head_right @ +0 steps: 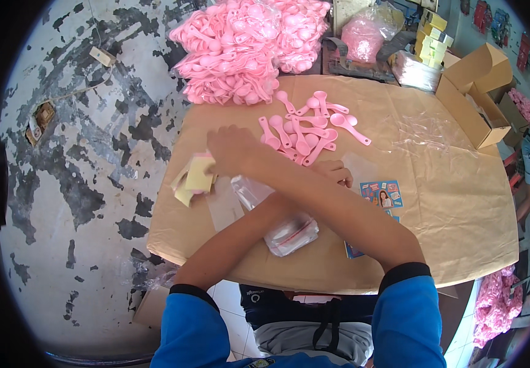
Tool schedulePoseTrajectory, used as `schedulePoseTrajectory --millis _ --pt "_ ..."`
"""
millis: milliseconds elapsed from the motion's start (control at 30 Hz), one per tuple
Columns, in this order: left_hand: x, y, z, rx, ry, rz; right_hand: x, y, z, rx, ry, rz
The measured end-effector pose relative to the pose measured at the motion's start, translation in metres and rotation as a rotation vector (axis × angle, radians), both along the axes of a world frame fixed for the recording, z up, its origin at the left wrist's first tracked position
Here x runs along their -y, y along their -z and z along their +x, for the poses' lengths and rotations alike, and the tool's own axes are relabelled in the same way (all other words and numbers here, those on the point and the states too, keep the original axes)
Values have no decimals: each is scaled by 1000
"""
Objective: The person packages plastic spoons and printed cards by inserting them into clear plastic sleeves by hand.
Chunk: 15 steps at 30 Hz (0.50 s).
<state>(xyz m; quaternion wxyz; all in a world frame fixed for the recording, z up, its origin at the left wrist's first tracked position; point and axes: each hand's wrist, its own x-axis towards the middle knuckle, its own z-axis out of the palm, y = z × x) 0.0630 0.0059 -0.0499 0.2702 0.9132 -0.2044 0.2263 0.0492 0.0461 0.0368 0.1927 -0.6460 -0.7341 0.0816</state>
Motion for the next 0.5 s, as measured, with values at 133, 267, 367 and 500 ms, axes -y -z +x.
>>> schedulePoseTrajectory --millis 133,267,367,500 --pt "4 -5 -3 97 -178 92 34 18 -27 466 -291 -26" --pt "9 -20 -5 164 -205 58 32 44 -27 467 -238 -28" --pt "10 -27 -6 143 -243 14 36 36 -25 431 -261 -78" --pt "4 -31 -10 141 -220 27 59 10 -18 198 -316 213"
